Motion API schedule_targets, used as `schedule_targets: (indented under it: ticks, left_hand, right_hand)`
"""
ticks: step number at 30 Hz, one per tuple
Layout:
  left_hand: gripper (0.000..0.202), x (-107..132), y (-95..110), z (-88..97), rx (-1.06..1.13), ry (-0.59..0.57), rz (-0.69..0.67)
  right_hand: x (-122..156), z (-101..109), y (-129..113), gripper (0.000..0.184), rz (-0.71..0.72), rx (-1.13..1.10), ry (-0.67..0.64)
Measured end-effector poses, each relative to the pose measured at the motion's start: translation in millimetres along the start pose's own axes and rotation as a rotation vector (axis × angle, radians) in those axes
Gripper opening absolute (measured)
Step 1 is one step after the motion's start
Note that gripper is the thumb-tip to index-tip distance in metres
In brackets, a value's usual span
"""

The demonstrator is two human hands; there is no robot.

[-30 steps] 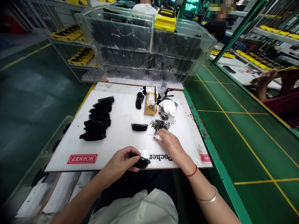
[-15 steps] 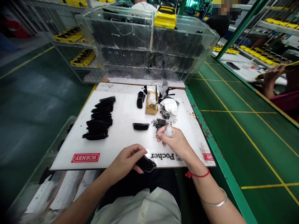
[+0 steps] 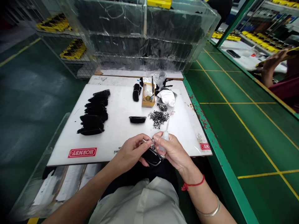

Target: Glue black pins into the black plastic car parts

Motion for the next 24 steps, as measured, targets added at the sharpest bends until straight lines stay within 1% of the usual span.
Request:
schedule_targets:
  ticks: [7,13,18,21,24]
  left_hand:
    - [0.026,-2,-5,2.1,-0.016,-0.053,0.034]
    - [0.027,-2,-2,1.7,0.041,-0.098,0.091]
    - [0.030,-1,-2,0.1,0.067,-0.131,0.093]
    - [0.030,-1,-5,1.1,0.033,-0.136,0.087]
    - [0.030,0,-9,3.6,-0.046,-0.118,0.082]
  right_hand:
    - [1,6,4,0.025,-0.009,0.009,-0.020]
    - [4,10,0,0.027,0.006,0.107,-0.008]
    - [4,12,-2,0.030,-0.018,0.167,-0.033]
    - [2,14,-1,0.030,-0.047,0.156,-0.059]
    - [0,14,1,0.027,-0.076,0.141,-0.092]
Point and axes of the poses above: each hand's wrist, its own x-axis away from the middle knuckle, its own z-axis out of the back of the hand, y = z × x, the point moved 3 cm from there along -x, towards the middle knuckle, and after that the axes turned 2 degrees about -z, right-handed, at the moved point
